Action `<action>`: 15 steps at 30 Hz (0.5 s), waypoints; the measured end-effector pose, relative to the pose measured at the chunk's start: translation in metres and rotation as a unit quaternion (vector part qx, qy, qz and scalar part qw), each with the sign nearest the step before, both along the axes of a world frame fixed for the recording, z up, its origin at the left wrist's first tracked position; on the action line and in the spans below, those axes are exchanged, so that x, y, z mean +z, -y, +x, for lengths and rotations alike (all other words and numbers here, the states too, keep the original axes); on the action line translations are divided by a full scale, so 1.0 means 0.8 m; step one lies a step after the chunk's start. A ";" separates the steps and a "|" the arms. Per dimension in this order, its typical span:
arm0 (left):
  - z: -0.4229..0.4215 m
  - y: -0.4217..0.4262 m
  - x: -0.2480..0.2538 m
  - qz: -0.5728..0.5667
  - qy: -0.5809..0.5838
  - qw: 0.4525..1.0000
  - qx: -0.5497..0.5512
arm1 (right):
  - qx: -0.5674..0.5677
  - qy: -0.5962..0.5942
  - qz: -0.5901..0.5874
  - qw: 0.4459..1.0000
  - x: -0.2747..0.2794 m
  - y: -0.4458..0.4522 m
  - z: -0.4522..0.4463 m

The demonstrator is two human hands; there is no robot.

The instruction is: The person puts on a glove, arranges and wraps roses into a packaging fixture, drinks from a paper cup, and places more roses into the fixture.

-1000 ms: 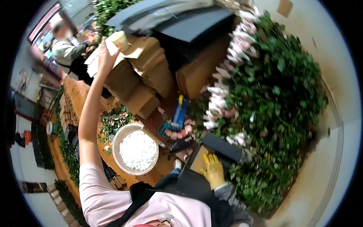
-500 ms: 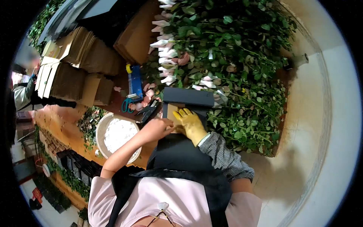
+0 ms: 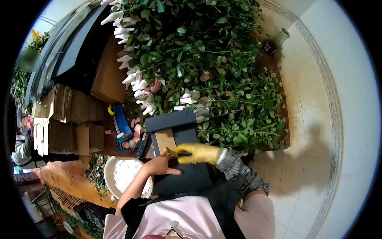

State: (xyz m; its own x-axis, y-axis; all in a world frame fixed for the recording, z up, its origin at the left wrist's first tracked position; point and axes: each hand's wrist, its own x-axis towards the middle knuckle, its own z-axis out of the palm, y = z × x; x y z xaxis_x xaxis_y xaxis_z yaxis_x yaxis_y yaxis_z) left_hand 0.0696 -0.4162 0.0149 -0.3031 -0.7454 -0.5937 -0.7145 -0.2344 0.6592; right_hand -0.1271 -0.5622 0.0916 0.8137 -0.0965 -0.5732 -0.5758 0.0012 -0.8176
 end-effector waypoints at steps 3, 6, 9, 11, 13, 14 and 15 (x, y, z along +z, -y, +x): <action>-0.014 0.004 0.012 -0.009 0.089 0.995 -0.041 | 0.188 0.035 -0.312 0.930 -0.051 -0.023 -0.038; -0.046 -0.014 -0.024 -0.126 0.216 0.968 -0.021 | 0.244 -0.100 -0.485 0.834 -0.078 -0.054 -0.016; -0.042 -0.005 -0.014 -0.130 0.218 0.966 -0.046 | 0.220 -0.111 -0.488 0.837 -0.077 -0.059 -0.019; -0.042 -0.002 0.016 -0.093 0.197 0.976 -0.016 | 0.193 -0.091 -0.508 0.834 -0.084 -0.066 -0.026; -0.037 0.006 0.028 -0.085 0.199 0.976 -0.031 | 0.200 -0.068 -0.506 0.836 -0.078 -0.060 -0.027; -0.035 0.010 0.035 -0.067 0.168 0.983 -0.011 | 0.207 -0.046 -0.503 0.838 -0.075 -0.055 -0.028; -0.032 0.015 0.043 -0.050 0.136 0.989 0.010 | 0.207 -0.042 -0.505 0.837 -0.078 -0.049 -0.037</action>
State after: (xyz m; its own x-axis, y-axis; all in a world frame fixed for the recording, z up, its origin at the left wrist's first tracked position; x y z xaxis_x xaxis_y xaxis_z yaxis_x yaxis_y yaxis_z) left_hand 0.0440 -0.4280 0.0492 -0.1261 -0.8085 -0.5749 -0.8647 -0.1944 0.4631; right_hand -0.1570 -0.5234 0.0292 0.8581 -0.2860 -0.4265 -0.4111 -0.8803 -0.2368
